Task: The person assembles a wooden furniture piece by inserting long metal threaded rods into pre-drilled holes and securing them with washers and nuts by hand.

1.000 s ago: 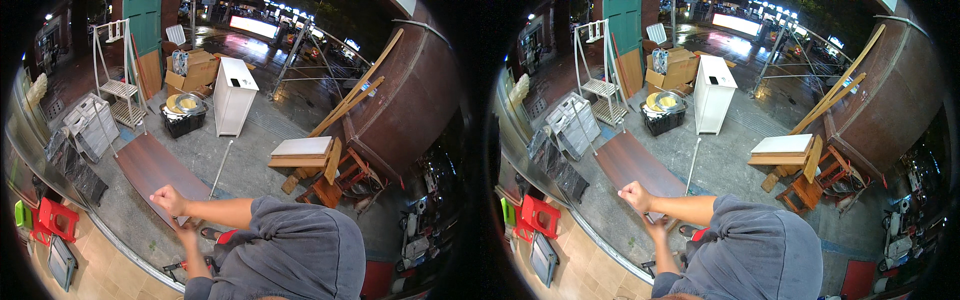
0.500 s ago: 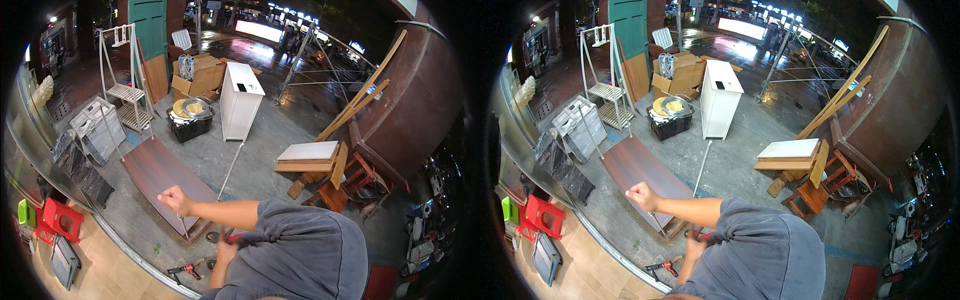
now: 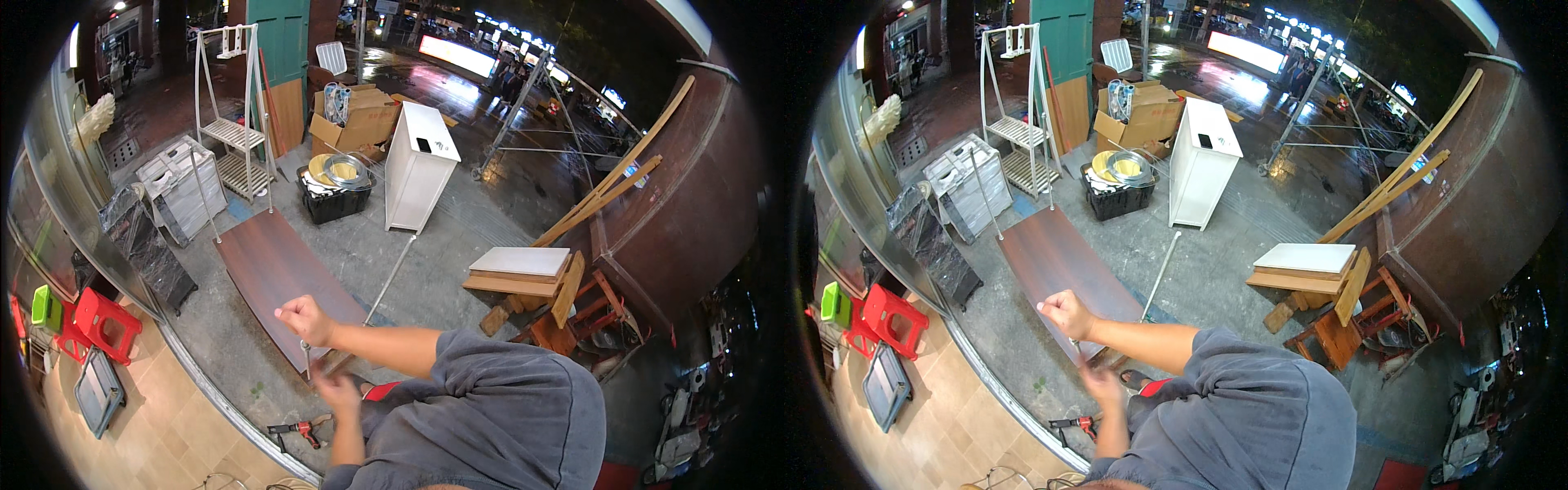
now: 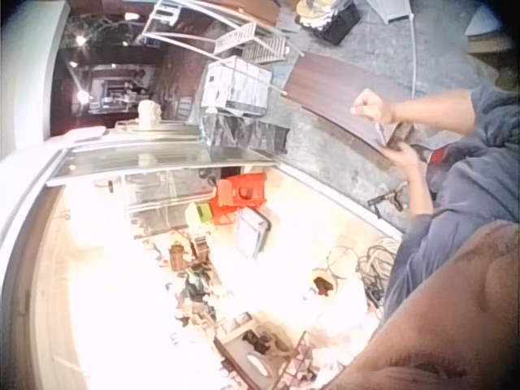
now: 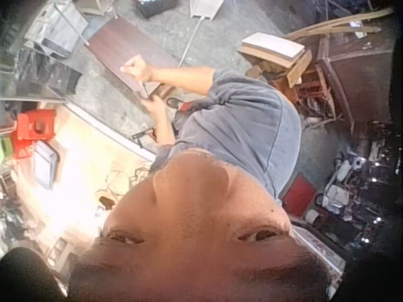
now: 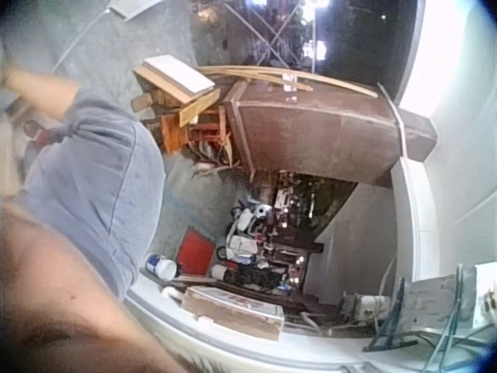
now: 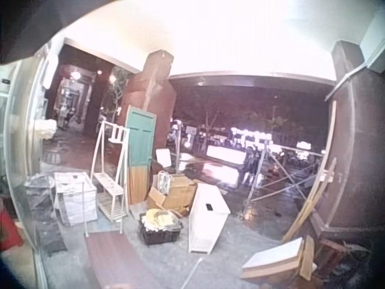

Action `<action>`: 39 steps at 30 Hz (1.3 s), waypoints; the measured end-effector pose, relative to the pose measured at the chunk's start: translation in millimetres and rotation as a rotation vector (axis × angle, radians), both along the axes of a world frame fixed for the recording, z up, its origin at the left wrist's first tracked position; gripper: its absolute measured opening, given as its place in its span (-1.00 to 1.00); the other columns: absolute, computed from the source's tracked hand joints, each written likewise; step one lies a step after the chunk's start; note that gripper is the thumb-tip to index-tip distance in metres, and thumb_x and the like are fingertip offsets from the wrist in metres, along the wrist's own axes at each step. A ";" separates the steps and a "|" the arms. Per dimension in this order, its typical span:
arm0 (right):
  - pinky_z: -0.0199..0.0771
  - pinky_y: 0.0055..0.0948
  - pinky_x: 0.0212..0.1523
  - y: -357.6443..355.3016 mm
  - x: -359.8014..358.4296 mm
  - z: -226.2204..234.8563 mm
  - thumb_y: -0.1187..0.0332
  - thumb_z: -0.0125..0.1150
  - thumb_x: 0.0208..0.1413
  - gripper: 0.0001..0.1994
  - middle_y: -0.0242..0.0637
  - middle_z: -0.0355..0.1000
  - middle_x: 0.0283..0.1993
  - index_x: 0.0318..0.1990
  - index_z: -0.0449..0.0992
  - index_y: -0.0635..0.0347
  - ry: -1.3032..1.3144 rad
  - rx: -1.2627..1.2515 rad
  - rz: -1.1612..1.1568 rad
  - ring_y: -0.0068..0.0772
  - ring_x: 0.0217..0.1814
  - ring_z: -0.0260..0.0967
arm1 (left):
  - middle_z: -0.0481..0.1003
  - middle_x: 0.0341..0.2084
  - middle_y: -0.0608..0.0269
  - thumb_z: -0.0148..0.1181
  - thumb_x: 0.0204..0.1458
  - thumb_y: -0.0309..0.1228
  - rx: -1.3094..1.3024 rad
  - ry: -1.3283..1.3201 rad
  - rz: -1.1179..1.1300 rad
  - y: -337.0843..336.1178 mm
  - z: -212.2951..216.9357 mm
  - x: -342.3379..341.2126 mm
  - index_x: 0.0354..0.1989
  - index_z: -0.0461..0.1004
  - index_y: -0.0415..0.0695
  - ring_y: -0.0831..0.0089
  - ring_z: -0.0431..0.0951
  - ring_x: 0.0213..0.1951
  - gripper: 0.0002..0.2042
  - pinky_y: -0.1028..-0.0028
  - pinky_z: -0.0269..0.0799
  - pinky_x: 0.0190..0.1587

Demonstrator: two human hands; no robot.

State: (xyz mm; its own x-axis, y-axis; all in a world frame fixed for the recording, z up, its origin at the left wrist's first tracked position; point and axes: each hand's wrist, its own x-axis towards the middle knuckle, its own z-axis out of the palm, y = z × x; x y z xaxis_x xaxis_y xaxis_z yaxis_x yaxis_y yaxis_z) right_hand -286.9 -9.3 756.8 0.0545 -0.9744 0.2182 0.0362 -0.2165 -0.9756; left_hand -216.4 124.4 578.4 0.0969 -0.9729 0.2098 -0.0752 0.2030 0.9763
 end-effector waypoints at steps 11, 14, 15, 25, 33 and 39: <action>-0.05 -0.47 -0.62 -2.5 -1.1 -8.1 0.28 0.11 0.32 -0.49 -0.59 0.07 -0.74 -0.73 0.20 0.15 -0.048 0.033 0.017 -0.71 -0.64 -0.04 | 0.25 0.35 -0.09 -0.02 -0.01 -0.73 0.133 0.031 -0.079 4.0 23.3 10.3 0.53 -0.13 -0.18 0.29 0.48 0.03 -0.16 0.46 0.45 -0.02; -0.08 -0.41 -0.59 8.3 6.3 5.2 0.31 0.11 0.30 -0.52 -0.63 0.00 -0.67 -0.70 0.20 0.21 0.040 -0.002 0.016 -0.73 -0.57 -0.09 | 0.37 0.26 -0.12 -0.02 -0.06 -0.73 0.309 0.336 0.031 -34.4 59.6 19.6 0.50 -0.05 -0.24 0.27 0.47 0.07 -0.18 0.43 0.45 0.01; -0.08 -0.41 -0.59 13.0 4.6 4.9 0.31 0.11 0.30 -0.52 -0.64 0.00 -0.67 -0.70 0.20 0.21 0.033 0.015 0.000 -0.73 -0.57 -0.09 | 0.39 0.22 -0.10 -0.02 -0.05 -0.73 0.389 0.331 -0.044 -35.3 49.9 13.4 0.50 -0.05 -0.23 0.30 0.48 -0.01 -0.18 0.43 0.46 -0.05; -0.07 -0.47 -0.62 4.0 6.3 -2.8 0.27 0.11 0.32 -0.49 -0.60 0.09 -0.72 -0.72 0.18 0.12 -0.004 0.001 0.037 -0.72 -0.63 -0.07 | 0.46 0.08 0.08 -0.06 -0.07 -0.77 0.387 0.316 -0.058 -42.7 23.2 16.9 0.52 -0.10 -0.15 0.55 0.48 -0.31 -0.15 0.52 0.48 -0.27; -0.10 -0.39 -0.60 -0.4 -6.7 -3.8 0.28 0.11 0.31 -0.51 -0.61 -0.03 -0.67 -0.69 0.21 0.24 0.010 0.001 0.001 -0.73 -0.56 -0.10 | 0.56 -0.17 0.11 -0.06 -0.04 -0.74 0.255 0.006 -0.146 14.7 56.5 4.6 0.55 -0.14 -0.06 0.49 0.51 -0.37 -0.12 0.52 0.47 -0.29; -0.07 -0.40 -0.58 3.2 6.8 1.4 0.29 0.11 0.31 -0.52 -0.60 0.00 -0.67 -0.69 0.22 0.24 -0.006 0.020 0.027 -0.72 -0.57 -0.09 | 0.49 0.08 0.05 -0.06 -0.06 -0.75 0.188 0.082 -0.073 -18.5 26.4 4.1 0.50 -0.05 -0.19 0.48 0.52 -0.34 -0.18 0.48 0.52 -0.21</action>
State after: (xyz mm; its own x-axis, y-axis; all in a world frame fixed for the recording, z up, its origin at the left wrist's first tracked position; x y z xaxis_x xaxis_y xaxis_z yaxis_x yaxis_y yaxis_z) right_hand -280.2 -6.1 758.2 0.0794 -0.9767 0.1995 0.0474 -0.1962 -0.9794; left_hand -212.3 105.9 604.7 0.0339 -0.9993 0.0179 0.0139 0.0184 0.9997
